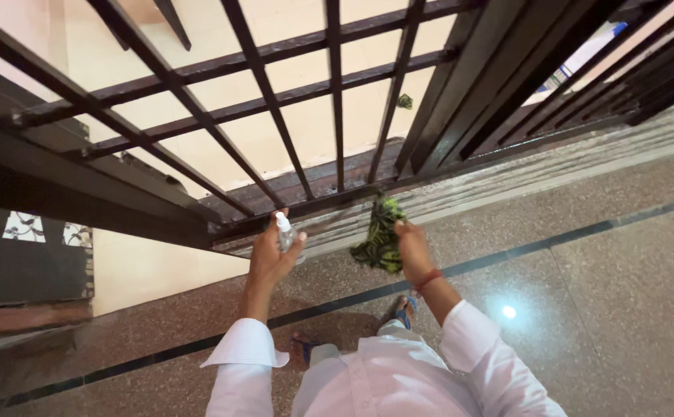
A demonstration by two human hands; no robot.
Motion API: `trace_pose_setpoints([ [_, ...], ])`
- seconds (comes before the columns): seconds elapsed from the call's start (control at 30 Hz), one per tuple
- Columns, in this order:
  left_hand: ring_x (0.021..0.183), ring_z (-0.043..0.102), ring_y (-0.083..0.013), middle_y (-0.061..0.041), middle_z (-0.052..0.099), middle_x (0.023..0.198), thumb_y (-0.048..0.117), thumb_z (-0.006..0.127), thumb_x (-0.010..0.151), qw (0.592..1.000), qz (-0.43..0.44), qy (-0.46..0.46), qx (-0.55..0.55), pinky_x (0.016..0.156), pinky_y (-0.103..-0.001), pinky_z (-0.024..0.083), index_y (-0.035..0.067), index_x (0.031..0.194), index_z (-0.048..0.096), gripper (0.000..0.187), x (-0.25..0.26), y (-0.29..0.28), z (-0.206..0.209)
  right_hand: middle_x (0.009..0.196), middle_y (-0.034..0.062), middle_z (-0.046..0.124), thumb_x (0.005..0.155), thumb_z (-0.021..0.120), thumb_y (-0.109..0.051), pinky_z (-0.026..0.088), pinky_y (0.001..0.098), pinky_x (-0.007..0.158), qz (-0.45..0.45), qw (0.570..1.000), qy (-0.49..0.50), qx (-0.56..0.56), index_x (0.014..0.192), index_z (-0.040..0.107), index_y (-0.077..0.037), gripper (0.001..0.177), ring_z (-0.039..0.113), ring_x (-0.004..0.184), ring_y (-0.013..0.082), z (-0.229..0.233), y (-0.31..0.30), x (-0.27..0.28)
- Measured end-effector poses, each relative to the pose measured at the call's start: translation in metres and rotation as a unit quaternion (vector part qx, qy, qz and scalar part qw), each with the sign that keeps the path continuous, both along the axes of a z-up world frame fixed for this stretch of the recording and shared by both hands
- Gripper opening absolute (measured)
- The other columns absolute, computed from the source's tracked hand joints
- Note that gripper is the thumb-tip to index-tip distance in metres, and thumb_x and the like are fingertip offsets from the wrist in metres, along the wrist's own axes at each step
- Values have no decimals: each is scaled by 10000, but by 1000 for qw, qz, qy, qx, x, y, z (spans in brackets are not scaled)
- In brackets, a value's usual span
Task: The person cleans a dark metal gate using a patterned cloth and a spray bottle. They wipe the horizontal and vertical bars of the gate, periodically spraying the cloth with liquid to maintain moisture while scrubbing the surface.
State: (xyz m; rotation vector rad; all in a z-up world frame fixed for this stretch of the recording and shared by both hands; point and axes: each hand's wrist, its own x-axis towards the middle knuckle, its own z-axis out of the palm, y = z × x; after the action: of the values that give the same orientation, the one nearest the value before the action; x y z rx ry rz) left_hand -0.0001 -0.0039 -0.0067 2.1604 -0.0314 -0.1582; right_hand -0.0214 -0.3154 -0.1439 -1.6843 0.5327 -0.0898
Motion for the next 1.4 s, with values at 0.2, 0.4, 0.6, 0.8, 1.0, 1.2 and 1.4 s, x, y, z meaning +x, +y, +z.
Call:
trace_pose_setpoints([
  [0.2, 1125, 711, -324, -216, 705, 1242, 450, 725, 854, 1000, -4, 13, 16, 957, -436, 550, 117, 1529, 476, 793, 1, -1, -2, 1155, 236, 552, 1080, 564, -95, 454, 462, 878, -137, 971, -178, -83, 1198, 588, 27, 172, 530, 1018, 318, 37, -33, -21],
  [0.4, 1295, 594, -399, -295, 551, 1456, 431, 741, 875, 998, -20, -50, 31, 1035, -464, 492, 63, 1515, 490, 780, -1, 0, -16, 1471, 115, 592, 949, 590, -55, 525, 450, 1001, 59, 830, -264, -488, 1440, 569, -34, 492, 648, 1200, 349, 131, -13, 22],
  [0.6, 1268, 637, -377, -268, 579, 1446, 447, 728, 861, 999, -13, -41, 31, 1026, -446, 511, 70, 1502, 506, 776, 2, 2, -15, 1625, 100, 445, 882, 598, -138, 539, 485, 891, 168, 911, -33, -375, 1494, 462, -69, 630, 633, 1113, 398, 137, -6, 32],
  [0.8, 1223, 658, -368, -262, 625, 1378, 434, 732, 847, 999, 4, -25, 24, 1007, -440, 513, 80, 1502, 508, 778, 0, -3, -11, 1485, 265, 493, 788, 754, -237, 521, 482, 947, 198, 897, -117, -377, 1448, 450, 6, 766, 574, 1207, 446, 111, -26, 69],
  [1.0, 1320, 590, -380, -265, 575, 1445, 413, 742, 870, 998, 9, -40, 45, 1071, -447, 479, 86, 1515, 504, 761, 3, -9, -17, 1389, 215, 603, 834, 709, -181, 538, 465, 1016, 180, 902, -83, -384, 1374, 554, -66, 573, 624, 1220, 426, 78, -32, 87],
  [1.2, 1458, 439, -397, -286, 462, 1548, 381, 758, 876, 996, 30, -77, 42, 1131, -460, 415, 64, 1512, 498, 756, -4, -20, -19, 1613, 79, 442, 788, 521, 23, 551, 521, 831, 202, 909, -5, -365, 1465, 459, -87, 688, 661, 1018, 442, 115, -30, 39],
  [1.4, 1429, 475, -394, -291, 464, 1540, 396, 760, 864, 993, 64, -85, 44, 1113, -448, 441, 64, 1486, 519, 745, -7, -31, -20, 1570, 194, 424, 744, 534, 42, 543, 532, 836, 253, 894, -114, -351, 1523, 351, -9, 801, 603, 1142, 474, 111, -48, 61],
])
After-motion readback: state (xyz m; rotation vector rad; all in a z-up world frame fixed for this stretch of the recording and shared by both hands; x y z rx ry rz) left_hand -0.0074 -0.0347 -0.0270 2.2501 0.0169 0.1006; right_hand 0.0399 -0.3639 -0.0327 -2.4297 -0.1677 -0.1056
